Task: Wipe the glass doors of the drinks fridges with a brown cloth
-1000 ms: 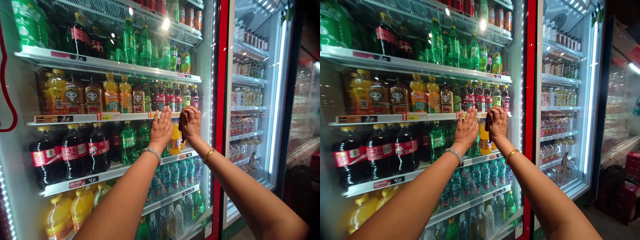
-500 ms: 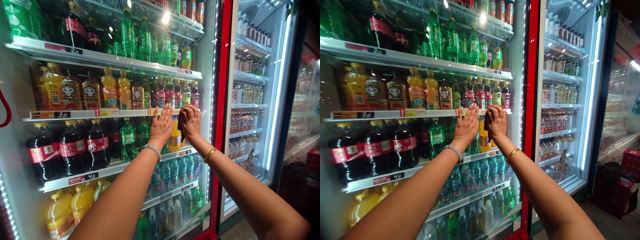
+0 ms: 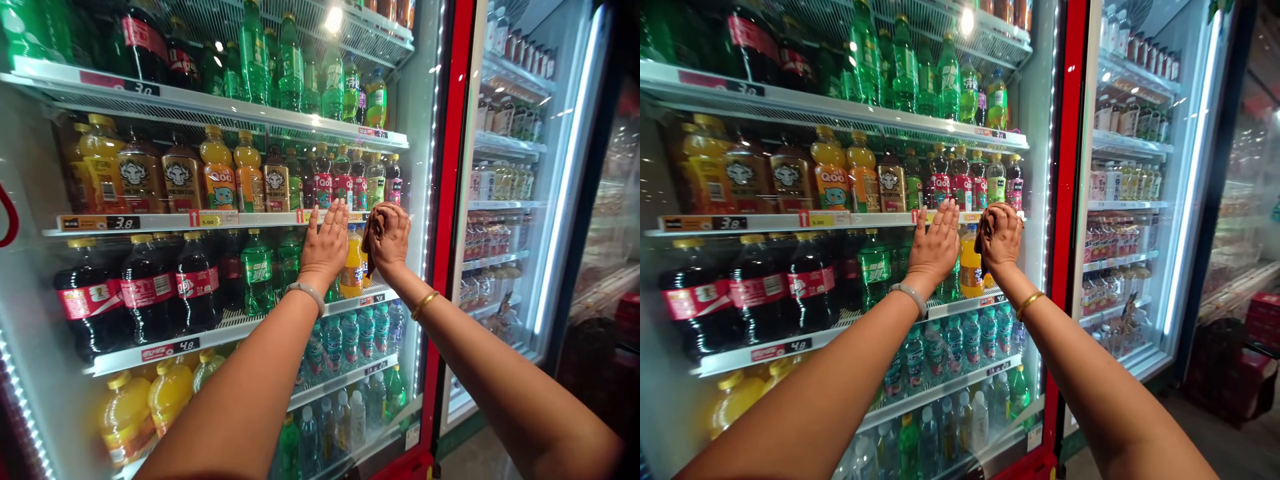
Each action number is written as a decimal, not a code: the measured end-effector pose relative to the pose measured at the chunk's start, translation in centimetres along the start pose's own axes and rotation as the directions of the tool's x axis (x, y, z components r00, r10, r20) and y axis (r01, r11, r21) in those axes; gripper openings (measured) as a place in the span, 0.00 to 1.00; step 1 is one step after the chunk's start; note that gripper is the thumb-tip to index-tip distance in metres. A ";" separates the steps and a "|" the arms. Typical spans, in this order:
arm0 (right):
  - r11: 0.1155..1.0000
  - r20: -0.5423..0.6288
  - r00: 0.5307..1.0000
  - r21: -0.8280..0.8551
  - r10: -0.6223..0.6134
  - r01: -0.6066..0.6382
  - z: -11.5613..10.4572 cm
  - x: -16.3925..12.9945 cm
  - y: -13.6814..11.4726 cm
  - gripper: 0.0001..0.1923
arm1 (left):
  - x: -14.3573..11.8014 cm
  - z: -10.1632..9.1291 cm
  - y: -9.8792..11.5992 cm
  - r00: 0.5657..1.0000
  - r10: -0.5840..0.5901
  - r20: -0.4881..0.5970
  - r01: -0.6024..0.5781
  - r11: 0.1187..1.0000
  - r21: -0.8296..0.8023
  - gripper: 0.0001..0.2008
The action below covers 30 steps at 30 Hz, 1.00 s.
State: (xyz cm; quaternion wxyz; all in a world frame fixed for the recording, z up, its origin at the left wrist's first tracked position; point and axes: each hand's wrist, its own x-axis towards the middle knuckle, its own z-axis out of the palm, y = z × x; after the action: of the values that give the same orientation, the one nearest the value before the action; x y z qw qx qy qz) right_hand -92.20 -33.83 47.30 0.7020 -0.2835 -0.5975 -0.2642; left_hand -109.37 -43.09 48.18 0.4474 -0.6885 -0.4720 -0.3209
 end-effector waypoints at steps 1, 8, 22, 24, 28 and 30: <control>1.000 0.019 0.999 0.011 -0.027 0.027 0.1 0.4 -0.1 0.17 | 0.0 0.0 0.0 1.000 0.000 0.000 0.000 1.000 -0.002 0.33; 0.999 0.048 0.999 0.036 -0.003 0.001 -1.0 3.4 3.9 0.16 | 0.0 0.0 0.0 1.000 -0.005 0.018 0.006 1.000 -0.007 0.33; 0.999 0.122 0.991 -0.012 0.053 -0.052 -2.6 -0.6 3.0 0.17 | -0.1 0.0 0.1 1.000 -0.005 0.002 0.005 1.000 -0.002 0.34; 0.990 0.060 0.989 -0.054 0.135 -0.132 -3.2 -2.3 4.0 0.19 | -0.1 0.1 0.1 1.000 -0.002 -0.003 0.002 1.000 -0.002 0.34; 0.984 0.053 0.985 -0.085 0.162 -0.157 -2.9 -4.8 3.1 0.20 | 0.0 -0.1 0.2 1.000 0.002 -0.001 -0.002 1.000 0.010 0.32; 0.991 0.102 0.988 -0.074 0.118 -0.111 -2.1 -4.6 1.8 0.20 | 0.0 -0.3 0.2 1.000 0.005 0.016 -0.006 1.000 0.020 0.31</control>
State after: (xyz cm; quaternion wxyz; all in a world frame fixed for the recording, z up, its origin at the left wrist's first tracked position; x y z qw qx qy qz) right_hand -90.09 -33.92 42.31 0.6731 -0.3547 -0.6075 -0.2280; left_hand -109.16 -43.39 48.24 0.4512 -0.6879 -0.4770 -0.3093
